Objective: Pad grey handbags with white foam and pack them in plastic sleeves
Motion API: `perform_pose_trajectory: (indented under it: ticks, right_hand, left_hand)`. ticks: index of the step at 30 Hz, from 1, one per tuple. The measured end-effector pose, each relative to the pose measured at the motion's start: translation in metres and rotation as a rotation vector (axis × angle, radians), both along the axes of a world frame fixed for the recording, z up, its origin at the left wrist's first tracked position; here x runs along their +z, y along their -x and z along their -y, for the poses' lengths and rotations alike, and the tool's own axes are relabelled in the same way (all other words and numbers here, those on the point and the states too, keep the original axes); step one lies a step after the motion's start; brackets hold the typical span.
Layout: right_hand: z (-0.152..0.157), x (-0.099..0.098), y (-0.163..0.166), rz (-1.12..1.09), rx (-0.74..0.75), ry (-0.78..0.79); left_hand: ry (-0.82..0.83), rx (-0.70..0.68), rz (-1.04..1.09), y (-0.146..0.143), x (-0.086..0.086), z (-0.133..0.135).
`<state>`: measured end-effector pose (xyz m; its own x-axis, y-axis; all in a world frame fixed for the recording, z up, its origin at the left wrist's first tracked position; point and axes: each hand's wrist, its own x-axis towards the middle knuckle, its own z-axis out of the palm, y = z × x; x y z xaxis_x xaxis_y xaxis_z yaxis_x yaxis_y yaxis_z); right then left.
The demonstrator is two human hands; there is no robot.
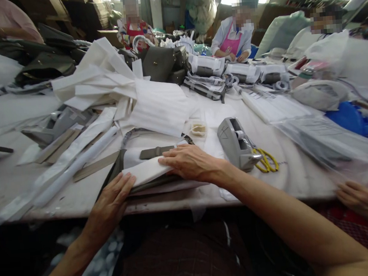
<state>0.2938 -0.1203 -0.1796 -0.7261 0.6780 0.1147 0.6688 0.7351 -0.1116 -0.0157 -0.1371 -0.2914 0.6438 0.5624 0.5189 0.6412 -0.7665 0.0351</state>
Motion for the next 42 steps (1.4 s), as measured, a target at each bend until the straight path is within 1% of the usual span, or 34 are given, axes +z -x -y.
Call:
perform_pose_trajectory:
  ticks: [2, 4, 10, 12, 14, 17, 18, 20, 22, 23, 26, 28, 31, 32, 34, 36, 37, 39, 40, 42]
  right_hand:
    - [0.007, -0.002, 0.000, 0.006, 0.018, -0.110]
    - [0.015, -0.006, -0.002, -0.010, 0.018, -0.158]
    - [0.039, -0.023, -0.020, -0.040, -0.055, -0.058]
    - [0.046, -0.031, -0.026, -0.022, -0.071, -0.040]
    - [0.049, -0.042, -0.028, -0.020, -0.078, -0.036]
    - [0.051, -0.055, -0.027, -0.067, -0.096, -0.048]
    - [0.051, -0.059, -0.027, -0.086, -0.103, -0.053]
    - [0.051, -0.063, -0.025, -0.116, -0.117, -0.063]
    - [0.050, -0.067, -0.025, -0.154, -0.129, -0.063]
    - [0.049, -0.068, -0.026, -0.183, -0.135, -0.063]
    - [0.049, -0.070, -0.032, -0.302, -0.150, -0.054]
    - [0.058, -0.069, -0.038, -0.407, -0.205, -0.081]
    - [0.088, -0.065, -0.049, -0.543, -0.316, -0.207]
    - [0.101, -0.063, -0.053, -0.549, -0.316, -0.233]
    - [0.122, -0.058, -0.057, -0.497, -0.258, -0.227]
    - [0.128, -0.052, -0.058, -0.437, -0.226, -0.205]
    - [0.124, -0.048, -0.056, -0.430, -0.248, -0.209]
    - [0.099, -0.039, -0.053, -0.466, -0.372, -0.228]
    - [0.079, -0.035, -0.051, -0.498, -0.456, -0.221]
    - [0.032, -0.030, -0.051, -0.584, -0.637, -0.121]
  left_hand:
    - [-0.003, -0.002, 0.001, 0.000, 0.000, 0.000]
    - [-0.003, -0.001, 0.000, -0.001, 0.000, 0.000]
    - [0.036, 0.000, -0.012, 0.000, -0.001, 0.000]
    - [0.029, 0.013, -0.034, -0.001, 0.003, 0.002]
    - [-0.003, 0.055, -0.071, -0.006, 0.012, 0.007]
    - [-0.034, 0.118, -0.106, -0.026, 0.029, 0.016]
    - [-0.028, 0.111, -0.117, -0.037, 0.034, 0.018]
    - [-0.021, 0.030, -0.152, -0.064, 0.038, 0.019]
    - [-0.052, -0.085, -0.188, -0.091, 0.036, 0.017]
    - [-0.078, -0.116, -0.186, -0.103, 0.032, 0.015]
    - [-0.149, -0.120, -0.150, -0.125, 0.019, 0.012]
    - [-0.165, -0.108, -0.141, -0.129, 0.012, 0.013]
    - [-0.153, -0.104, -0.141, -0.126, 0.009, 0.016]
    - [-0.145, -0.102, -0.142, -0.126, 0.010, 0.017]
    - [-0.128, -0.098, -0.147, -0.125, 0.011, 0.018]
    - [-0.105, -0.089, -0.155, -0.127, 0.012, 0.020]
    - [-0.096, -0.084, -0.158, -0.128, 0.012, 0.020]
    - [-0.092, -0.079, -0.164, -0.129, 0.012, 0.021]
    - [-0.098, -0.075, -0.165, -0.130, 0.012, 0.021]
    - [-0.122, -0.072, -0.159, -0.130, 0.012, 0.020]
